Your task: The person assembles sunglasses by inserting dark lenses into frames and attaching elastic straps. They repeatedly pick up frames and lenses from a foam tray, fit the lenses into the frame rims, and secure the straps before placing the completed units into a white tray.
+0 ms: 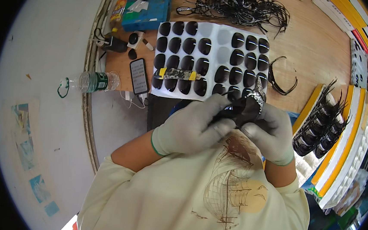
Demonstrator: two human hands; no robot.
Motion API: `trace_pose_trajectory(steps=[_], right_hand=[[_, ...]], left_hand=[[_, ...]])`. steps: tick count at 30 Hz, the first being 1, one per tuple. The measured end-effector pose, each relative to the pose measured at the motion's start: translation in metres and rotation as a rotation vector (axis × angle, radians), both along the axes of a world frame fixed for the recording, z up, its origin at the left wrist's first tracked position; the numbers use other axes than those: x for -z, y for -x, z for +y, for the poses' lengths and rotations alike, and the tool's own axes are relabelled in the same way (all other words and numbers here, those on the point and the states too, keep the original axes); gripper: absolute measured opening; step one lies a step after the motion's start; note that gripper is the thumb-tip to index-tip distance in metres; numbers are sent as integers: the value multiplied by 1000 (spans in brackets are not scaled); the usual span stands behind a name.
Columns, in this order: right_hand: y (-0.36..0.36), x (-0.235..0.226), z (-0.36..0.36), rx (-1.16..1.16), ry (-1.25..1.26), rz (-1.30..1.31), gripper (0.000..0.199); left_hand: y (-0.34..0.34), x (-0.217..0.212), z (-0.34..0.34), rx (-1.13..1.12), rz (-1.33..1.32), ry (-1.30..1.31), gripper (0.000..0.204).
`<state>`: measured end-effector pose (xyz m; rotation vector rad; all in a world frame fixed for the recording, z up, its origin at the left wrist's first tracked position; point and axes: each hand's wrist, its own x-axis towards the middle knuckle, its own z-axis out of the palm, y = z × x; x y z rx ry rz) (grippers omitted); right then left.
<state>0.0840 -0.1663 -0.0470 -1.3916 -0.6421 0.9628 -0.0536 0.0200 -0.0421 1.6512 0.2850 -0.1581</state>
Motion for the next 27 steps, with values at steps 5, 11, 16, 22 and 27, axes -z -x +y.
trace_pose_trajectory(steps=[5,11,16,22,27], right_hand=[[-1,0,-1,-73,93,64,26],[9,5,8,-66,-21,144,27],[10,3,26,67,52,208,27],[10,21,40,134,184,-173,24],[-4,21,52,143,322,-181,30]], left_hand=[[7,-13,-4,88,-114,-333,50],[2,-6,-14,3,-363,-426,42],[2,0,5,52,-109,-367,48],[-9,14,28,55,-148,-389,45],[-25,14,33,-28,-159,-372,38]])
